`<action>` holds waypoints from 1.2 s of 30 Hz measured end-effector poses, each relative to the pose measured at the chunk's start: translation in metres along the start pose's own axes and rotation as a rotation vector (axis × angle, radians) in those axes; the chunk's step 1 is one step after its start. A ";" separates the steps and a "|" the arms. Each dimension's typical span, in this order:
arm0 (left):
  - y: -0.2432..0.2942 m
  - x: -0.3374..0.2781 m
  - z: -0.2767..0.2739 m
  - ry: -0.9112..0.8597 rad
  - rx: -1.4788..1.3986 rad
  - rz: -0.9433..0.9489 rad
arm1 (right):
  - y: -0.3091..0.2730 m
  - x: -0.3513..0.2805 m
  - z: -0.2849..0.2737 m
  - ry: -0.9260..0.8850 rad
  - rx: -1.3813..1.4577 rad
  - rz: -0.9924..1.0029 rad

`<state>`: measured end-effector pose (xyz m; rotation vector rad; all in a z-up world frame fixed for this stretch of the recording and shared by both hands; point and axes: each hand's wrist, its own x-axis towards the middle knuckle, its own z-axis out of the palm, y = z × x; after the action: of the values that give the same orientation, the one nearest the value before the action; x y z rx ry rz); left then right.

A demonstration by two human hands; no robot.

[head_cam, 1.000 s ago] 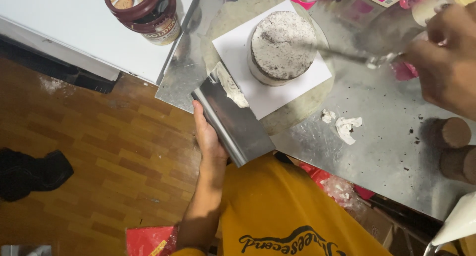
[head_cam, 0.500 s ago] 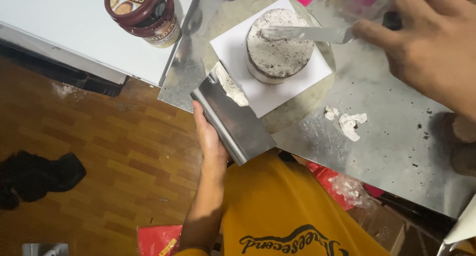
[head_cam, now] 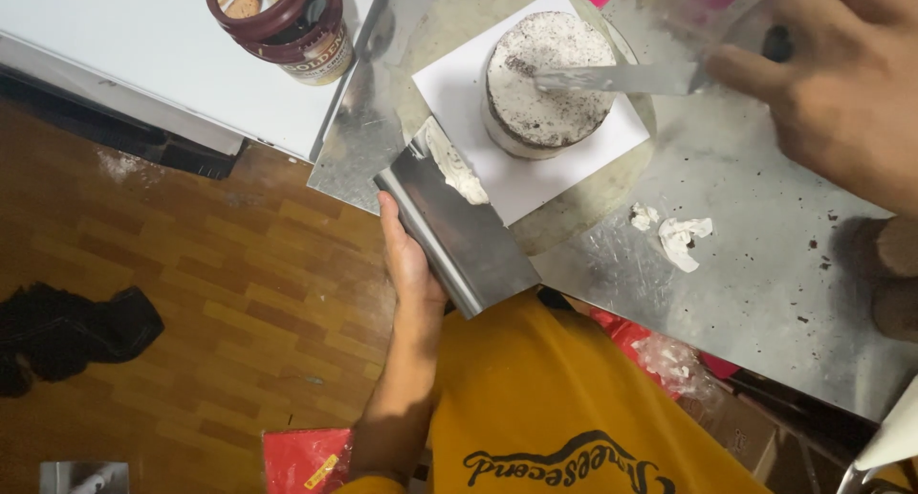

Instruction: Frosting the top and sides of a chocolate cake with white icing using a spatula and bench scraper.

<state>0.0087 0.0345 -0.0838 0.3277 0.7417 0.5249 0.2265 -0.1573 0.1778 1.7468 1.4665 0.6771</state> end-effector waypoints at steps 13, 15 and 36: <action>-0.003 0.003 -0.004 -0.082 -0.019 0.027 | -0.009 -0.085 0.117 0.085 0.743 0.210; -0.004 0.003 -0.004 -0.082 -0.012 0.030 | -0.006 -0.070 0.103 0.105 0.867 0.287; -0.002 -0.002 -0.008 -0.038 -0.050 0.018 | -0.015 -0.069 0.045 0.050 0.374 0.162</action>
<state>0.0023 0.0327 -0.0886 0.2973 0.6884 0.5516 0.2393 -0.2330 0.1440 2.1657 1.5737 0.5562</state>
